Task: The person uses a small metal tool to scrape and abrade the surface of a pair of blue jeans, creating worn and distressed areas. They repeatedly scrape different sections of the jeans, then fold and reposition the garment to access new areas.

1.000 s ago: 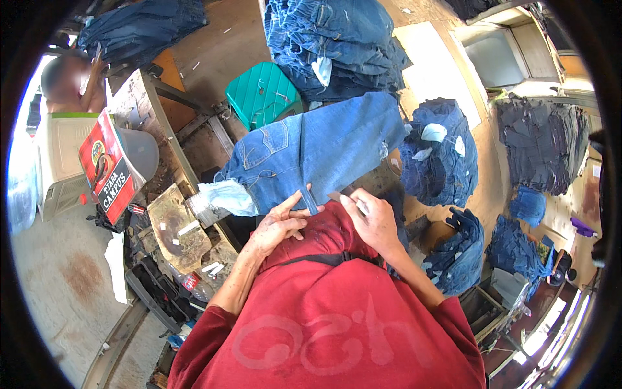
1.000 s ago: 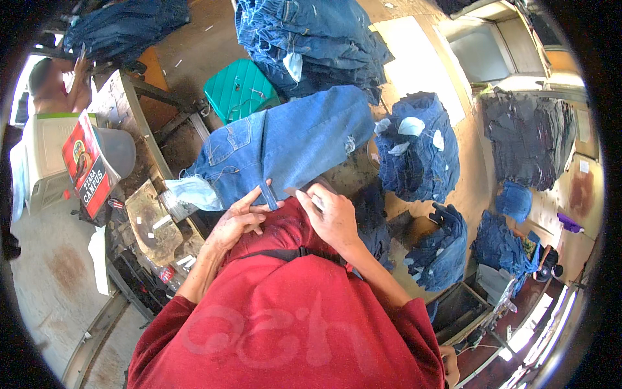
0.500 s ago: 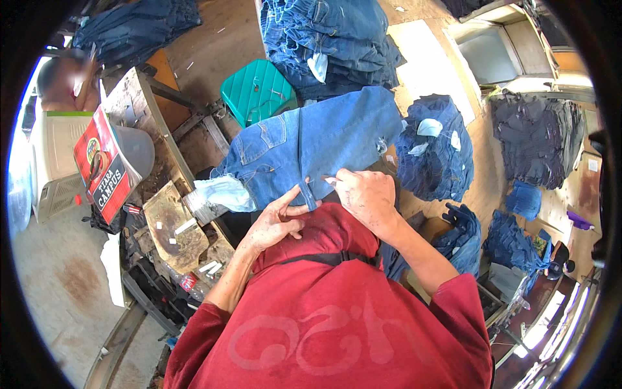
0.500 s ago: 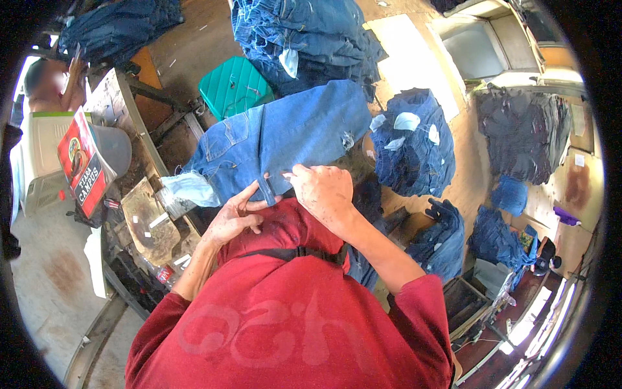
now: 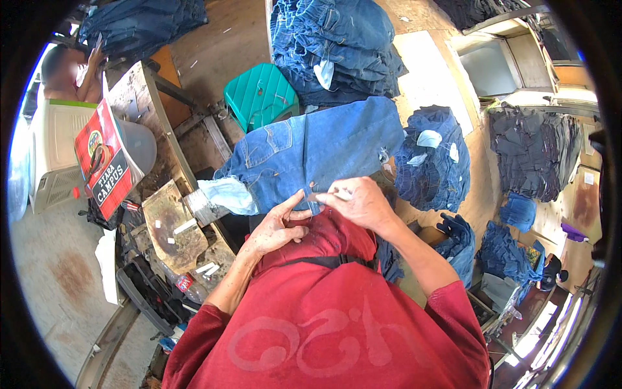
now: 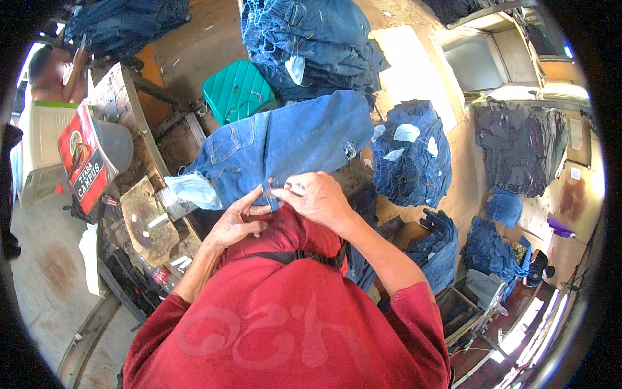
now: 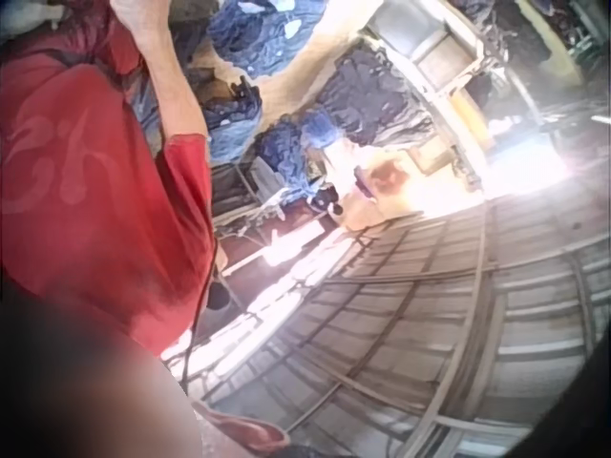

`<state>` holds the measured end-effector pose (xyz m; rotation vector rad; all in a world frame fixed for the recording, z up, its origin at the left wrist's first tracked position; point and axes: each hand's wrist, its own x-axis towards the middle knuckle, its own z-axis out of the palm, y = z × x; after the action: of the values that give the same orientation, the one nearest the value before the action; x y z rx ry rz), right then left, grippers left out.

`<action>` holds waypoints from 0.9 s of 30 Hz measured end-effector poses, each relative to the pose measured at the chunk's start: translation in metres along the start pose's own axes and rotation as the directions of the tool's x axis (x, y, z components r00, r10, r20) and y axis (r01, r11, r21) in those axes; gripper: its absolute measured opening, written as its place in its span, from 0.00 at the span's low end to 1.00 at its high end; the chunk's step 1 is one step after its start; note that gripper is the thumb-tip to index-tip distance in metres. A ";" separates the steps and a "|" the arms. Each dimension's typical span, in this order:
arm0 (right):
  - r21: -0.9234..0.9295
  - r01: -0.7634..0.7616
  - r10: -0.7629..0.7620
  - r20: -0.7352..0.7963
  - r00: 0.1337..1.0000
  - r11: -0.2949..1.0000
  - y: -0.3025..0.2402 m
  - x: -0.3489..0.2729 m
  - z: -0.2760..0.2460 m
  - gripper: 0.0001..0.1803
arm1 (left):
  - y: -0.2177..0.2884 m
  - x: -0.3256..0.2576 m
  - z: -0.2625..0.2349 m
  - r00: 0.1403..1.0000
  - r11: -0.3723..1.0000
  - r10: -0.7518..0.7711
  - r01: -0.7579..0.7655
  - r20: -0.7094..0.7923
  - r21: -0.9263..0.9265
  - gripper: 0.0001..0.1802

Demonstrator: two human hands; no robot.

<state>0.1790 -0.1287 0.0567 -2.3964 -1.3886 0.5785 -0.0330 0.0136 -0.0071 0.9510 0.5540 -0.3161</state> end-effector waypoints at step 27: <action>-0.069 -0.076 0.075 -0.017 0.997 0.995 0.000 -0.002 -0.006 0.18 | -0.003 0.002 0.003 0.999 0.998 0.051 -0.051 0.004 -0.042 0.59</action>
<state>0.1808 -0.1310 0.0623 -2.5129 -1.3378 0.5392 -0.0323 0.0089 -0.0087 0.9218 0.5294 -0.2597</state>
